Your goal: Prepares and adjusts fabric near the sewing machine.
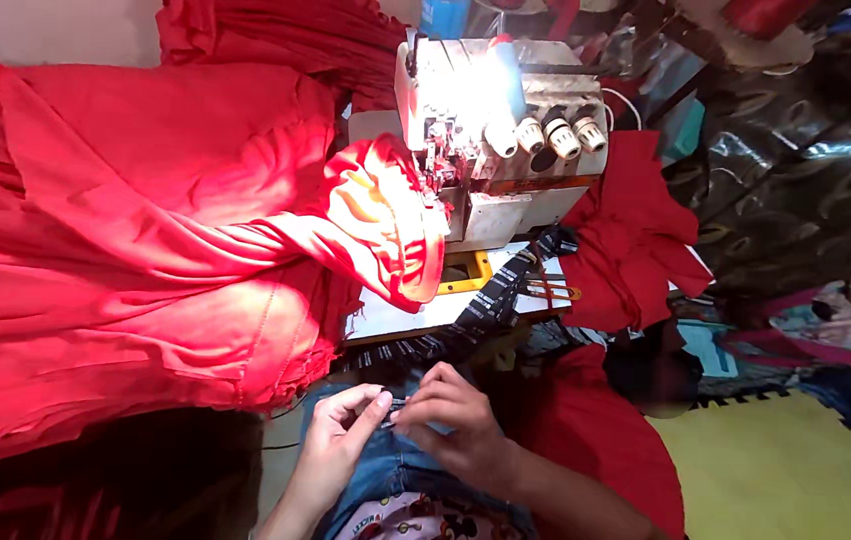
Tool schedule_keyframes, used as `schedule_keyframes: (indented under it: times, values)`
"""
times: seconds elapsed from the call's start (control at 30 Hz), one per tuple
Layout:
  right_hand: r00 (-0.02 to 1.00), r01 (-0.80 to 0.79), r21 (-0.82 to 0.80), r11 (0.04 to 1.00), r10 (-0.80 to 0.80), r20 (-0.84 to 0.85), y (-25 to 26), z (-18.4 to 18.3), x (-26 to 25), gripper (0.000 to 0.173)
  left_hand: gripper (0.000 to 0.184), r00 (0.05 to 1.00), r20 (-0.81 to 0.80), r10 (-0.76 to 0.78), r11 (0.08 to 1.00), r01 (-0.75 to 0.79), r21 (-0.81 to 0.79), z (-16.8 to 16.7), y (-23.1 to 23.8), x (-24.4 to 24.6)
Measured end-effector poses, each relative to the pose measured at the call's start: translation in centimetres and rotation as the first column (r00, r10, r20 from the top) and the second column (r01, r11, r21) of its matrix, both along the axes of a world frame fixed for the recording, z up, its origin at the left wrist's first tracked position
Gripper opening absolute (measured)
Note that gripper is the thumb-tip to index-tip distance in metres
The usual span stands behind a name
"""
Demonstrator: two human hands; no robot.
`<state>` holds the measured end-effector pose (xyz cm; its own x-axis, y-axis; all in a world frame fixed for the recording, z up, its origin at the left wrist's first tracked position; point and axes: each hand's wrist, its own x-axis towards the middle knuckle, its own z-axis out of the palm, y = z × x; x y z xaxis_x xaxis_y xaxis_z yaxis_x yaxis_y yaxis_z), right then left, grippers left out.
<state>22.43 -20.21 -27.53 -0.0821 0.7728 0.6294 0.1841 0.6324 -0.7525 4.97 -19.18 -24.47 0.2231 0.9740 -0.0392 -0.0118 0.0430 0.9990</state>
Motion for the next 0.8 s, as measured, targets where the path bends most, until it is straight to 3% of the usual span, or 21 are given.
schedule_keyframes:
  times: [0.1, 0.3, 0.4, 0.5, 0.57, 0.7, 0.8]
  values:
    - [0.986, -0.104, -0.17, 0.98, 0.079, -0.145, 0.7, 1.0, 1.3, 0.006, 0.018, 0.995, -0.089, -0.052, 0.991, 0.063, 0.117, 0.3, 0.5, 0.1]
    - [0.966, -0.225, -0.311, 0.923, 0.169, -0.195, 1.5, 2.0, 2.4, 0.004, 0.024, 0.962, -0.213, -0.172, 0.961, 0.211, 0.178, 1.7, 1.6, -0.3]
    - [0.948, -0.275, -0.334, 0.901, 0.196, -0.253, 1.6, 2.4, 2.2, 0.003, 0.024, 0.957, -0.191, -0.218, 0.957, 0.248, 0.152, 2.2, 1.9, -0.4]
    - [0.946, -0.242, -0.315, 0.918, 0.151, -0.286, 1.6, 2.7, 1.8, 0.005, 0.032, 0.969, -0.047, -0.242, 0.96, 0.246, 0.134, 1.8, 1.9, -0.7]
    - [0.938, -0.209, -0.31, 0.928, 0.1, -0.332, 1.6, 2.7, 1.4, 0.007, 0.029, 0.977, 0.042, -0.21, 0.97, 0.203, 0.137, 1.4, 1.4, -0.5]
    - [0.911, -0.218, -0.341, 0.914, 0.065, -0.408, 1.3, 2.7, 0.8, 0.012, 0.011, 0.993, 0.099, 0.057, 0.985, -0.072, 0.156, 0.6, 0.2, 1.4]
    - [0.904, -0.273, -0.355, 0.894, 0.112, -0.413, 1.4, 2.5, 1.6, 0.016, 0.011, 0.99, 0.089, 0.107, 0.983, -0.118, 0.137, 0.6, 0.1, 1.5]
